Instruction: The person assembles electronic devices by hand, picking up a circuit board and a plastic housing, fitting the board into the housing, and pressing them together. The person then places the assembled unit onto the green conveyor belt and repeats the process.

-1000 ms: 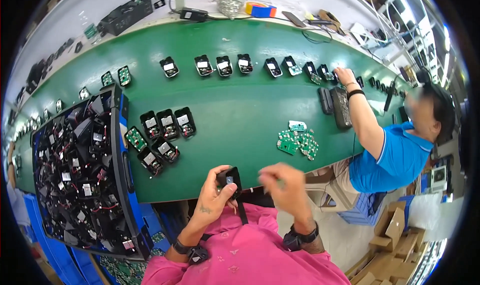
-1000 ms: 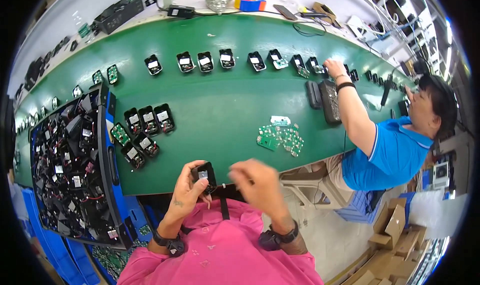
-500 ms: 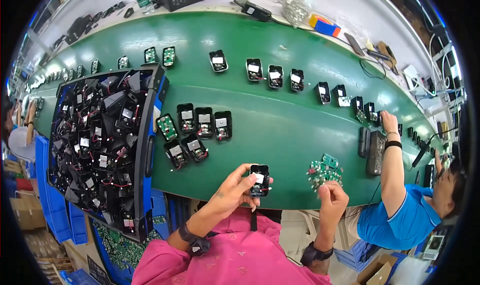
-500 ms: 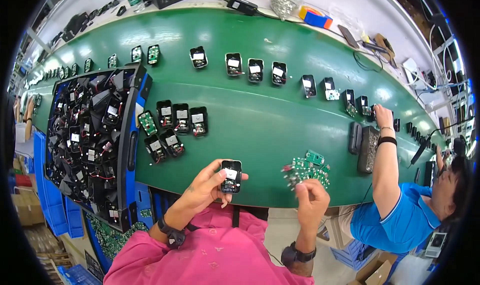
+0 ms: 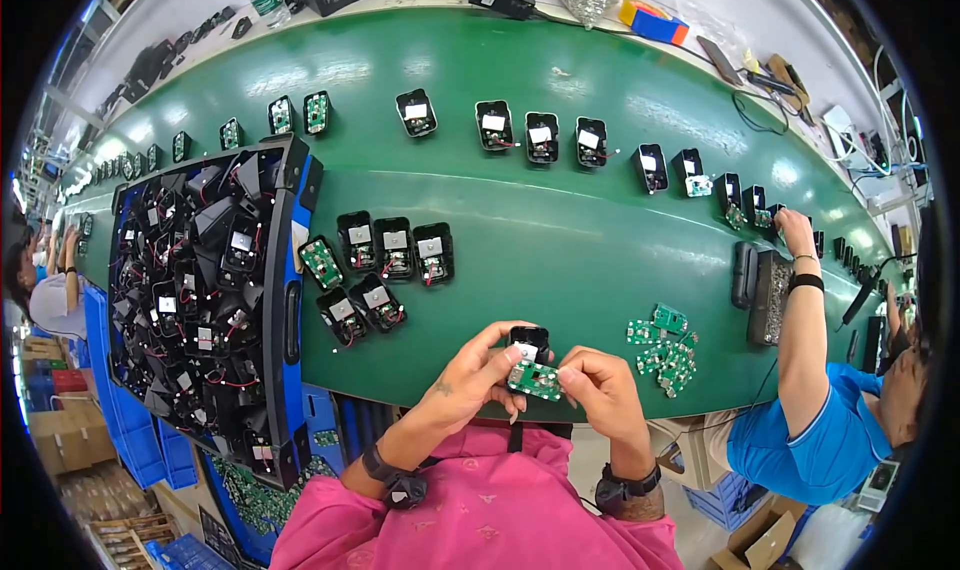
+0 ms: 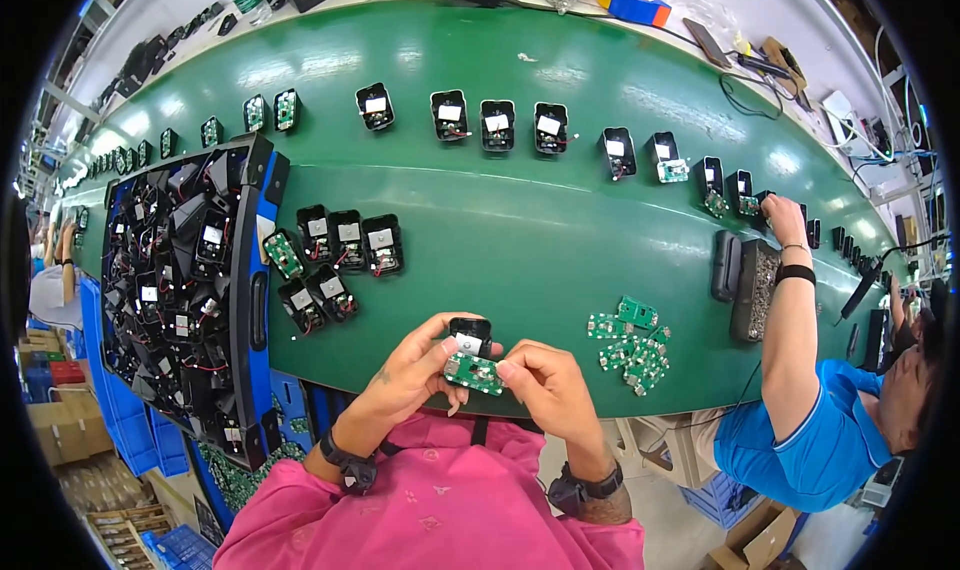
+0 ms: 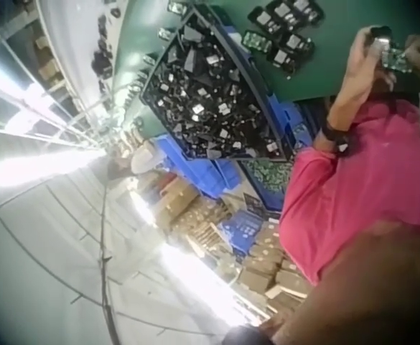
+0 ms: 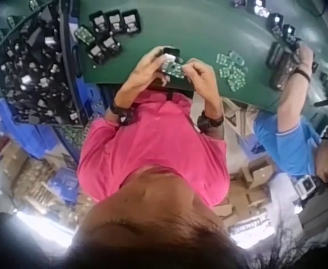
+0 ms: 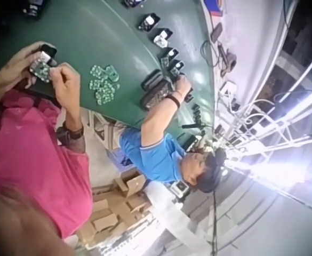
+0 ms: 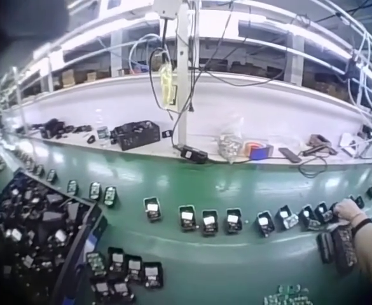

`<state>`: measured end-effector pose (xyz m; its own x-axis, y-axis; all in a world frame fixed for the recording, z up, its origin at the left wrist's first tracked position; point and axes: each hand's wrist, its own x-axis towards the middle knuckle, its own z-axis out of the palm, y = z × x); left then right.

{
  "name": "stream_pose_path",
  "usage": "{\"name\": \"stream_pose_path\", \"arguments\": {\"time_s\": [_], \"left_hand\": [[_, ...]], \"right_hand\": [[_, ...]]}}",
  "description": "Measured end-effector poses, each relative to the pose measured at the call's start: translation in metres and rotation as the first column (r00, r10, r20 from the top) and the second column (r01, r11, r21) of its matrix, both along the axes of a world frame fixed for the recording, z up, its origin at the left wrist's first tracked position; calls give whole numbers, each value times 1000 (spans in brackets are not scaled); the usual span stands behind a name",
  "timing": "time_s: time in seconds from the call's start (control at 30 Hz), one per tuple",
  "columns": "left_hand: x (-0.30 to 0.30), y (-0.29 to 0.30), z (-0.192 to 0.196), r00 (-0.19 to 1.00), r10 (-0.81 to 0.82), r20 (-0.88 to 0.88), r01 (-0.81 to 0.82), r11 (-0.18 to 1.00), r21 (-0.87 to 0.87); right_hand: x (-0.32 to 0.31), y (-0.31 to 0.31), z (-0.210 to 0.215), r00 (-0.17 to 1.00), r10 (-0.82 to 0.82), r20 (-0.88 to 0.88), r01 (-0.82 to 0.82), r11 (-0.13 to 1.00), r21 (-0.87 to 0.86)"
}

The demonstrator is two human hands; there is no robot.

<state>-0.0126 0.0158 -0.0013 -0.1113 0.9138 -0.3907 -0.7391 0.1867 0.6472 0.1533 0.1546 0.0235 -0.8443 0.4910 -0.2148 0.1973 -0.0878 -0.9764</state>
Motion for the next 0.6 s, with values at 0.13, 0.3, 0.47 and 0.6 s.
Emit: {"name": "stream_pose_path", "arguments": {"time_s": [0.13,0.3,0.47,0.6], "left_hand": [[-2,1,10,1000,27,-5,-27,999,35],[-6,4,14,943,-46,-330,33,998,-44],[-3,7,13,859,36,-510,-47,999,-7],[-3,6,18,756,0,-655,0,1000,-1]], "right_hand": [[-9,1,-1,1000,-4,29,-3,968,251],[-28,-9,6,984,-179,-10,164,876,453],[-32,-23,27,966,-257,34,259,962,-83],[-43,-27,16,964,-264,-32,255,953,-164]]}}
